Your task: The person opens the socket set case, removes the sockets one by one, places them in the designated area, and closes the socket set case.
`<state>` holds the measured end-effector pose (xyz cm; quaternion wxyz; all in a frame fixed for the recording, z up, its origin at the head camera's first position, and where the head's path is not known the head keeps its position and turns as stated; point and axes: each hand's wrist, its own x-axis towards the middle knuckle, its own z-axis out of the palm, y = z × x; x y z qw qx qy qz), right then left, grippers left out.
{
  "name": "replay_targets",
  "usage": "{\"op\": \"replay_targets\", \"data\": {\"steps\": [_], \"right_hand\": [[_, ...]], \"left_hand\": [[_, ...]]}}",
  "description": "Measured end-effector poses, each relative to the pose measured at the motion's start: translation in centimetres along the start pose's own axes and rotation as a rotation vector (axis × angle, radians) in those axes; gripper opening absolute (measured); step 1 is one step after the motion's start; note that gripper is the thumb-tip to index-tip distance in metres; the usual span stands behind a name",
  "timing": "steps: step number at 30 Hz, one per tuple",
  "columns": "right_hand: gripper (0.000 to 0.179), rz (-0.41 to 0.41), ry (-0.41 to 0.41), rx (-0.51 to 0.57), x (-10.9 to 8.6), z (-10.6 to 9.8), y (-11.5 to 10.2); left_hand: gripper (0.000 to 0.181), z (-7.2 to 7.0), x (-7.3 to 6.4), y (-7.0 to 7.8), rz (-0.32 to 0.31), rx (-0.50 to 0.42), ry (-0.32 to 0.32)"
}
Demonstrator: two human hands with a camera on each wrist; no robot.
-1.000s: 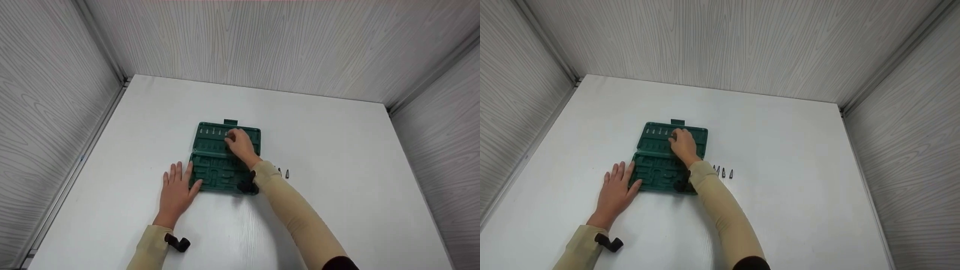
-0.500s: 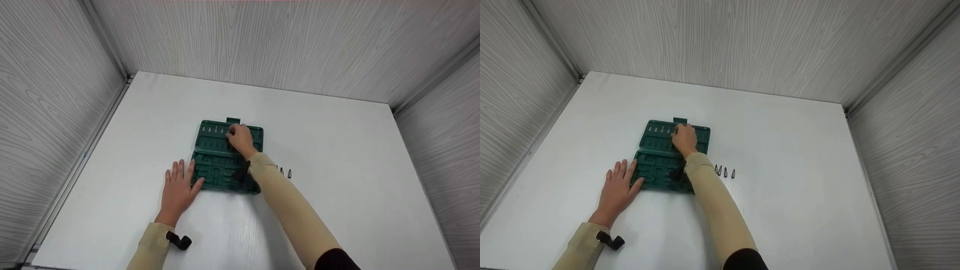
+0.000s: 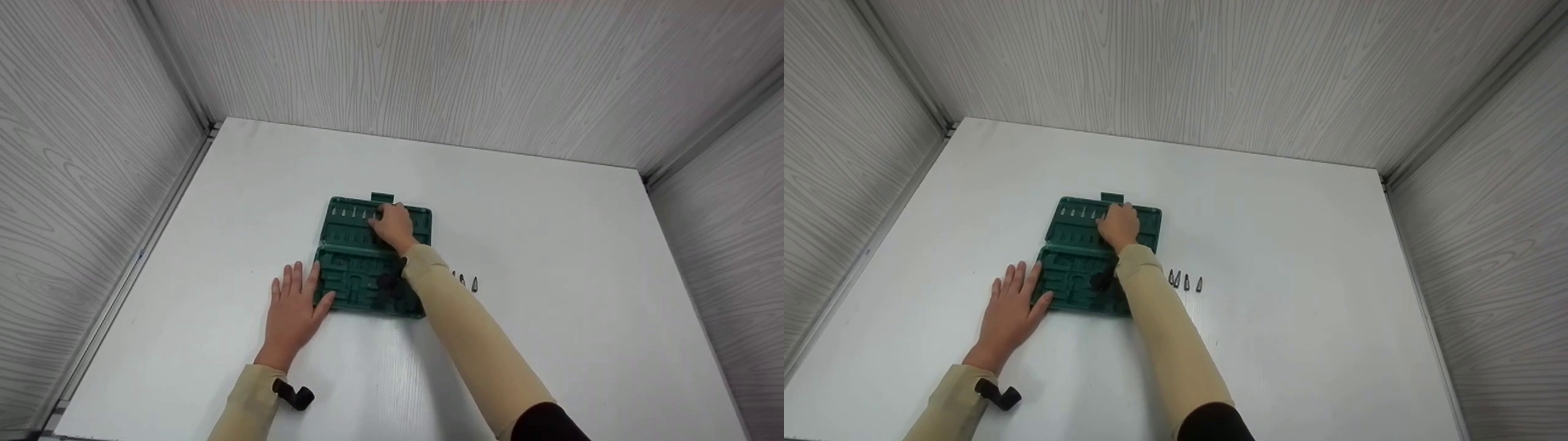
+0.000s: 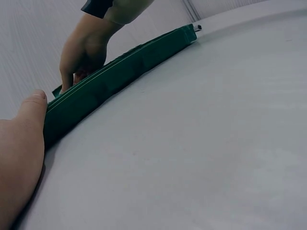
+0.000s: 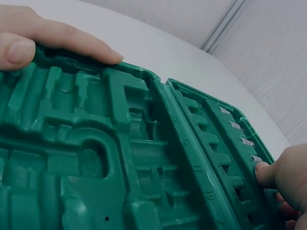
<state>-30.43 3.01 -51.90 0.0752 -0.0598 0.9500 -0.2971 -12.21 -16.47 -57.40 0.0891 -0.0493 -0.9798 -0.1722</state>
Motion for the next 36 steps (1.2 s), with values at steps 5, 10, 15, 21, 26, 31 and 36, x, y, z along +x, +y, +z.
{"op": "replay_targets", "data": {"steps": [5,10,15,21,26,31,36], "right_hand": [[0.039,0.065,-0.017,0.084,-0.08,0.00,-0.49],[0.033,0.096,0.006,0.124,-0.17,0.14,-0.50],[0.028,0.103,0.018,0.121,-0.03,0.25,-0.52],[0.029,0.084,0.026,0.063,-0.07,0.31,-0.55],[0.024,0.055,0.063,0.063,-0.25,0.38,-0.52],[0.020,0.051,0.090,0.090,-0.35,0.41,-0.33],[0.019,0.027,0.097,0.187,-0.42,-0.09,-0.01]], "left_hand": [[0.073,-0.08,-0.20,-0.14,-0.007,-0.002,-0.010],[0.074,-0.09,-0.39,-0.12,-0.006,-0.006,-0.027],[0.073,-0.23,-0.39,-0.21,-0.004,-0.005,-0.020],[0.072,-0.30,-0.45,-0.10,-0.001,-0.010,-0.007],[0.072,-0.28,-0.43,-0.01,-0.001,-0.008,-0.003],[0.073,-0.17,-0.39,0.01,-0.002,-0.006,-0.010],[0.074,-0.01,-0.29,0.16,-0.006,-0.015,-0.021]]}}
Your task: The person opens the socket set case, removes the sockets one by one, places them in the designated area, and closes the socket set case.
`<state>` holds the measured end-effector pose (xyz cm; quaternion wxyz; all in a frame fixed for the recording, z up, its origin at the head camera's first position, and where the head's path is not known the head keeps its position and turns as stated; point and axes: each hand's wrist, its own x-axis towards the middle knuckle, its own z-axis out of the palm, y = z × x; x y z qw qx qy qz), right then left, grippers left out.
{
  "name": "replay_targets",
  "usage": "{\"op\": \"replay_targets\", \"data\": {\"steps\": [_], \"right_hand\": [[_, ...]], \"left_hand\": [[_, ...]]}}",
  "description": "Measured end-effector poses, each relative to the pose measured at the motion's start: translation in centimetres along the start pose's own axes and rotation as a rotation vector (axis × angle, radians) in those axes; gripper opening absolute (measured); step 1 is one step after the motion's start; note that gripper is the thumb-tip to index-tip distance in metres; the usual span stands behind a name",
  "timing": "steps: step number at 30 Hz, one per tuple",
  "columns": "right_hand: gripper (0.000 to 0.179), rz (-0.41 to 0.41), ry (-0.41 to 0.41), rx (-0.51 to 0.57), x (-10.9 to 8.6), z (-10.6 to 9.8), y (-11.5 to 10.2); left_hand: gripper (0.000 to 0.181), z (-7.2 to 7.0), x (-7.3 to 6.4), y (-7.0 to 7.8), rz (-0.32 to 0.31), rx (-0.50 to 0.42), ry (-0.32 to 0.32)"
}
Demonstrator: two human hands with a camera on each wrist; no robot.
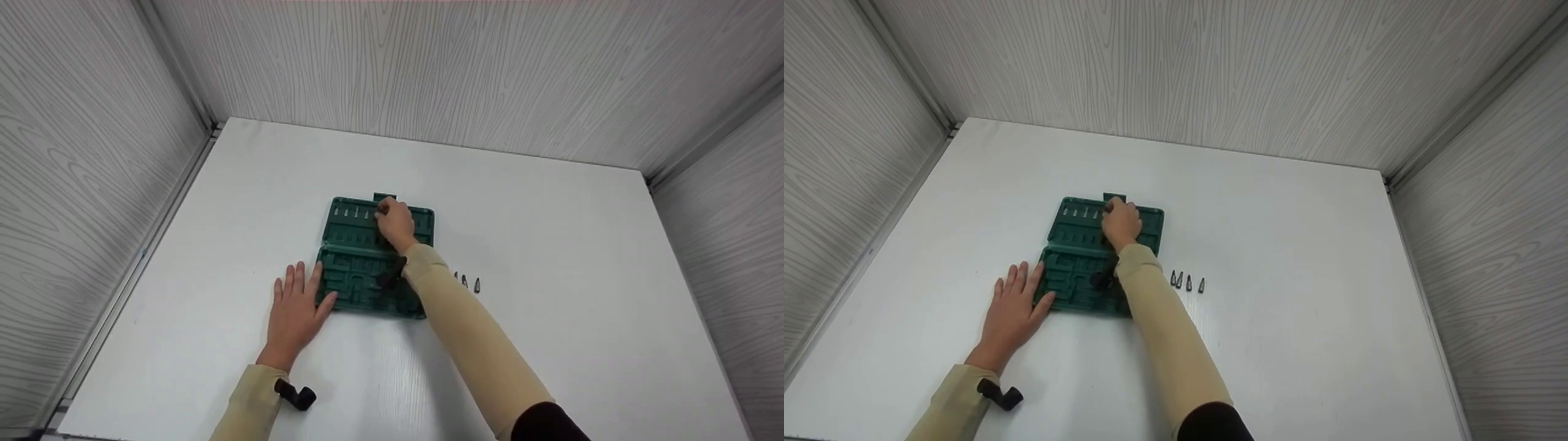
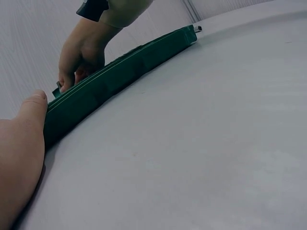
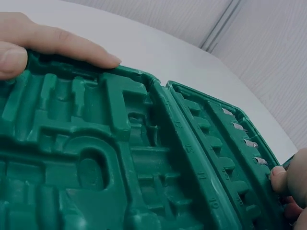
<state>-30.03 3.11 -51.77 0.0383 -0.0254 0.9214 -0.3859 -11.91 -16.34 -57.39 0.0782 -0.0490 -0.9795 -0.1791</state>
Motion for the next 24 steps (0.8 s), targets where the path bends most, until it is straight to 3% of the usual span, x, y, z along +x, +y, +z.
{"op": "replay_targets", "data": {"steps": [5,9,14,24], "right_hand": [[0.017,-0.035,0.014,0.192,0.7,-1.1,0.4],[0.017,-0.003,0.015,0.267,0.8,-1.9,0.6],[0.017,-0.011,0.018,0.274,0.5,-2.5,0.8],[0.020,-0.172,0.031,0.271,-1.7,-3.8,0.9]], "left_hand": [[0.074,-0.1,0.4,0.1,0.002,0.005,-0.002],[0.074,-0.2,0.6,0.0,0.011,0.006,0.003],[0.074,0.0,0.6,0.0,0.018,0.001,-0.002],[0.073,0.2,0.7,0.0,0.019,-0.004,0.026]]}}
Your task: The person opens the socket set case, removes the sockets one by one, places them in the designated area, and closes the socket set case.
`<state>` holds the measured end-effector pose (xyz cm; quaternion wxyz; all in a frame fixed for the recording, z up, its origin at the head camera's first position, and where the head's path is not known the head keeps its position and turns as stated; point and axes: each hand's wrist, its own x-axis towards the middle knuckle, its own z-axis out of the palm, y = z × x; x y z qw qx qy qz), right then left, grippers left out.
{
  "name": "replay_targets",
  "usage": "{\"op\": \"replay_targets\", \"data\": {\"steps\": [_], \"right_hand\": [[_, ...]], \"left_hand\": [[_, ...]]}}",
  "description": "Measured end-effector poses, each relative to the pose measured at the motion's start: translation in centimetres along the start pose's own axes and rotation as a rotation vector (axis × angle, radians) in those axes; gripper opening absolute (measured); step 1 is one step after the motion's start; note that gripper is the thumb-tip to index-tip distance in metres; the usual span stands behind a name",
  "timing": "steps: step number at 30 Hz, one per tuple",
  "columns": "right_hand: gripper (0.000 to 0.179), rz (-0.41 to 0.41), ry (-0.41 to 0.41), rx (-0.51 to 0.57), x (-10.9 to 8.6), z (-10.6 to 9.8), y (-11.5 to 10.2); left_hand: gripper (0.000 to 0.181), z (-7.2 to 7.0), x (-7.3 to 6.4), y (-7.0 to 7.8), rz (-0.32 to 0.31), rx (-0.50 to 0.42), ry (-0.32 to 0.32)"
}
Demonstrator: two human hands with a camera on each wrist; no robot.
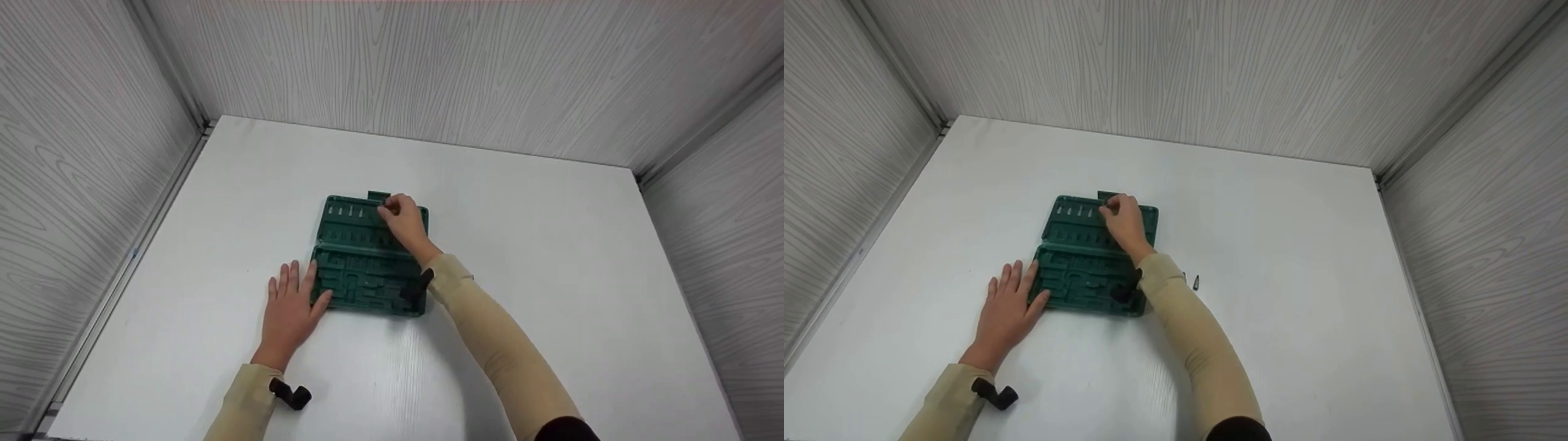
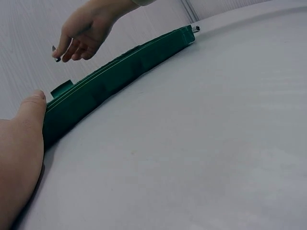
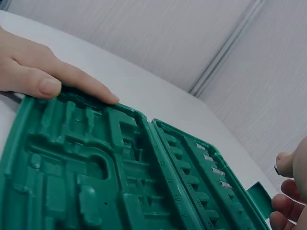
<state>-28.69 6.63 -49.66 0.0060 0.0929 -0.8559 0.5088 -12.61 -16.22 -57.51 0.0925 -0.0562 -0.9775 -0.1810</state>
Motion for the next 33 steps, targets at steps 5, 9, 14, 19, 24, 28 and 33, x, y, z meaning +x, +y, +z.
{"op": "replay_targets", "data": {"steps": [5,9,14,19,24,28,33], "right_hand": [[0.019,0.000,-0.023,0.017,-1.6,-0.8,0.3],[0.019,-0.001,-0.029,0.025,-2.8,-1.4,0.6],[0.022,-0.023,-0.037,0.042,-3.9,-2.2,0.8],[0.023,-0.010,-0.016,0.068,-5.4,-3.7,1.5],[0.020,0.012,0.020,0.066,-7.6,-5.6,3.0],[0.017,0.024,0.036,0.039,-8.9,-7.0,4.2],[0.013,0.072,0.062,0.077,-10.0,-8.7,5.2]], "left_hand": [[0.074,0.1,-0.1,0.1,-0.004,-0.005,-0.023],[0.074,0.1,-0.1,0.1,-0.003,-0.004,-0.027],[0.074,-0.2,-0.1,-0.2,0.000,0.004,-0.004],[0.074,-0.2,0.2,0.0,0.007,0.003,-0.007],[0.074,-0.1,0.1,0.1,0.014,0.011,-0.009],[0.073,-0.1,0.0,0.0,0.013,0.017,0.001],[0.073,-0.1,0.2,0.1,0.018,0.003,0.008]]}}
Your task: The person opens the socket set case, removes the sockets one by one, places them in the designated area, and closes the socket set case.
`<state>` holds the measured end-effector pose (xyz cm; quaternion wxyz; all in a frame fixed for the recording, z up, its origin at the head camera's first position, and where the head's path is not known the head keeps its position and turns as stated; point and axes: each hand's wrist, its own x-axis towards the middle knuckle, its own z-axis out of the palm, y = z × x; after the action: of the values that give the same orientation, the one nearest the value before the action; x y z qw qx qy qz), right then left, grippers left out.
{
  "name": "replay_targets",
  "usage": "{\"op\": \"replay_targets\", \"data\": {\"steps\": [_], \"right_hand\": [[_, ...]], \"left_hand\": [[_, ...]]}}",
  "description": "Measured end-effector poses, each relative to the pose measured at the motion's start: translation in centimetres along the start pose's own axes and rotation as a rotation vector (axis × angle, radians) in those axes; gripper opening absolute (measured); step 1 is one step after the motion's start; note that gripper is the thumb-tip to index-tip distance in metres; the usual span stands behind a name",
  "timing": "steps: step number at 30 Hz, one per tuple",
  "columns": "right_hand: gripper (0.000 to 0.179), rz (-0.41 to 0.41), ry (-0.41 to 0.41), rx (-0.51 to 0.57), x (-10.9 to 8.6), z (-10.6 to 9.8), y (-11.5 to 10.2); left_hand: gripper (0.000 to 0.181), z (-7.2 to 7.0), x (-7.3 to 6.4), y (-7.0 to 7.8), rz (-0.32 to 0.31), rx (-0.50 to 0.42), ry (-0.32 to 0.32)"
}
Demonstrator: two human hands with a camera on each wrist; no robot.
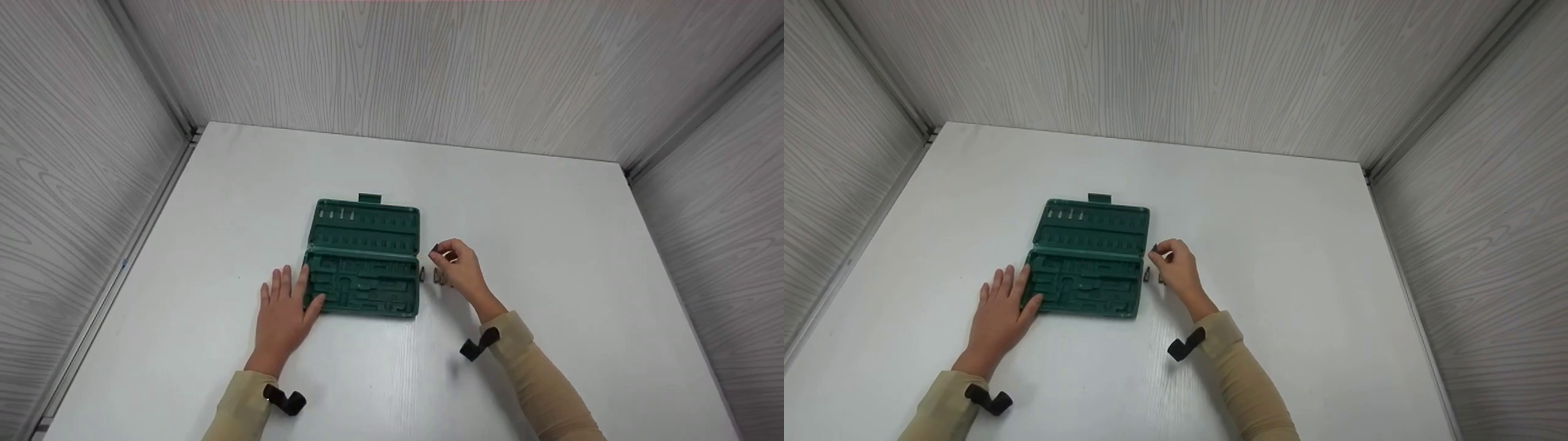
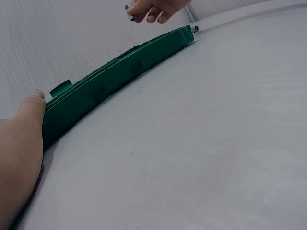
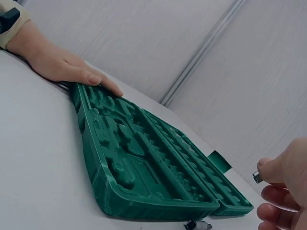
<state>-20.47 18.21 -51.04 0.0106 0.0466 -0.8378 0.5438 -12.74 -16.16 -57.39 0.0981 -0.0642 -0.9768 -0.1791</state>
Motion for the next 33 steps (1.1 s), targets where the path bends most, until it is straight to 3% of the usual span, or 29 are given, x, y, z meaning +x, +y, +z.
{"op": "replay_targets", "data": {"steps": [7,13,20,28,33], "right_hand": [[0.015,0.071,0.029,-0.020,-1.5,-2.3,0.3],[0.016,0.064,0.052,-0.068,-2.3,-4.1,2.5],[0.016,0.135,0.061,-0.138,-3.4,-5.8,4.1],[0.010,0.108,0.050,-0.297,-4.4,-5.7,5.0],[0.011,0.118,0.066,-0.314,-4.5,-5.1,5.2]], "left_hand": [[0.073,0.0,0.0,0.0,-0.002,-0.007,0.001],[0.073,-0.1,0.0,0.1,-0.004,-0.011,-0.004],[0.074,-0.3,0.1,0.2,-0.003,-0.013,-0.010],[0.074,0.0,0.1,0.2,-0.005,0.002,-0.013],[0.074,-0.1,0.1,0.0,0.001,0.001,-0.013]]}}
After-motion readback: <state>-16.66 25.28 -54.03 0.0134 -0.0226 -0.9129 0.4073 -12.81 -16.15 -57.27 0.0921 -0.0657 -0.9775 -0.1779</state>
